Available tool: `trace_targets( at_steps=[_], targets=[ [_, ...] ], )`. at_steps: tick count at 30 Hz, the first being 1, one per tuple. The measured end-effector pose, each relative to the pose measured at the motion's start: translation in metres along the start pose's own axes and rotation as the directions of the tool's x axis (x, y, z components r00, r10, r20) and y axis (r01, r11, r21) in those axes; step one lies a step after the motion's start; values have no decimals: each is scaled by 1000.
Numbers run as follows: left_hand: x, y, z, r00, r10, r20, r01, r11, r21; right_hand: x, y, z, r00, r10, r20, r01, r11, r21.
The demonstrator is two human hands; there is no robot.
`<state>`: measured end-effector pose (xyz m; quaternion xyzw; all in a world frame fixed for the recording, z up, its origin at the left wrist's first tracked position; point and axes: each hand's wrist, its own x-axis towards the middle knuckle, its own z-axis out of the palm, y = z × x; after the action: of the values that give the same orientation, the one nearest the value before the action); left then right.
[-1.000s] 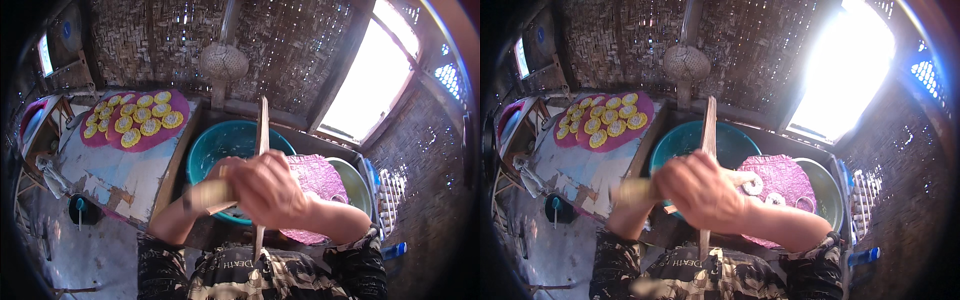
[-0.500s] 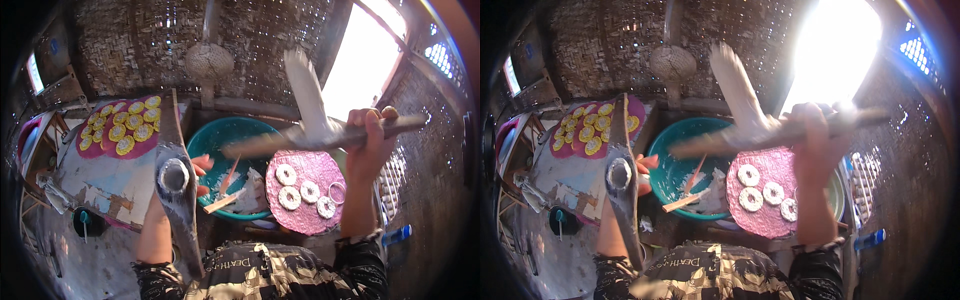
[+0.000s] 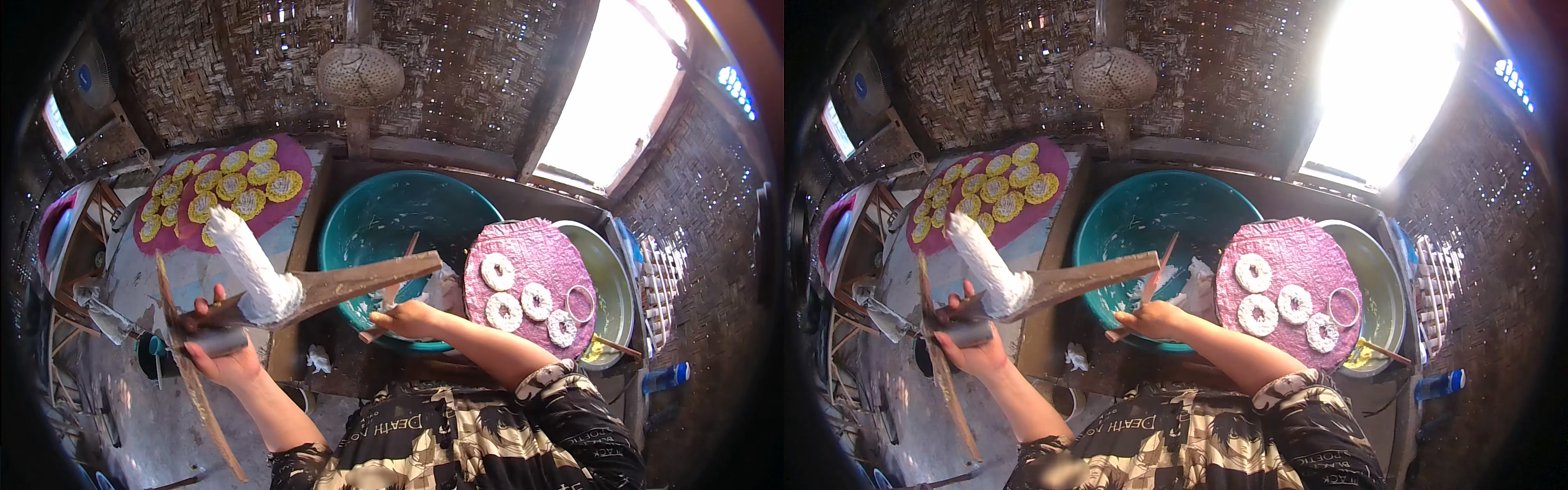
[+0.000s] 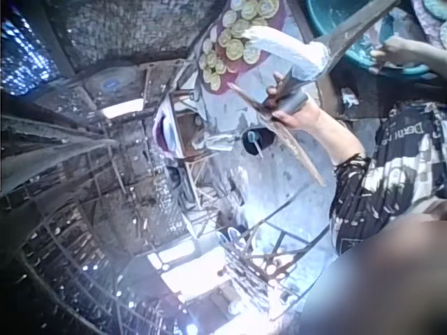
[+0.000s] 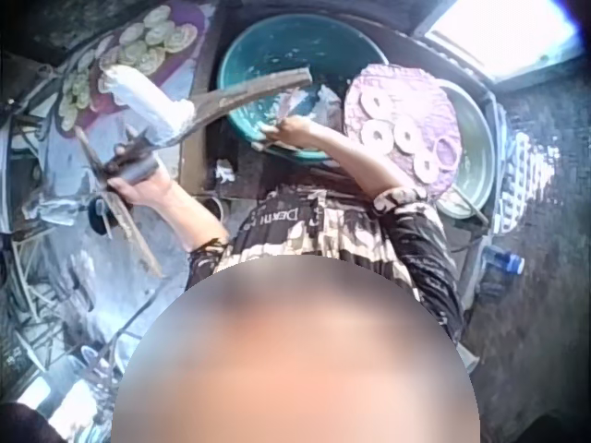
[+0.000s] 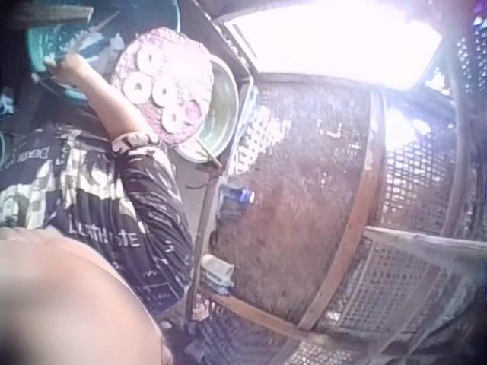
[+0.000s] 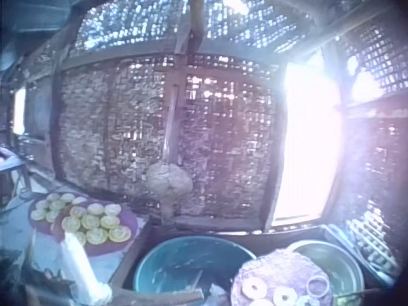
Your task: The person uses a wooden mold and a circular cutter to form white dough into ring shapes on a purple mat. They then fill the centers with yellow paste using a wooden stick and place the finished pieces on a tray.
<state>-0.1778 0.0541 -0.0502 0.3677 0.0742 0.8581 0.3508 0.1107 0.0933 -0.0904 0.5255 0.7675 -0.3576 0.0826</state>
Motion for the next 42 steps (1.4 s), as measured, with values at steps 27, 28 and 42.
trace_targets(
  at_steps=[27, 28, 42],
  targets=[
    [-23, 3, -26, 974, -212, -84, 219, 972, 82, -38, 54, -21, 885, 288, 366, -352, 928, 121],
    [-24, 3, -25, 974, -192, -121, 205, 973, 107, -37, 54, -21, 888, 266, 374, -351, 919, 180],
    [-22, -2, -29, 980, -144, -137, 147, 989, 12, -36, 48, -10, 927, 192, 321, -307, 881, 360]
  ],
)
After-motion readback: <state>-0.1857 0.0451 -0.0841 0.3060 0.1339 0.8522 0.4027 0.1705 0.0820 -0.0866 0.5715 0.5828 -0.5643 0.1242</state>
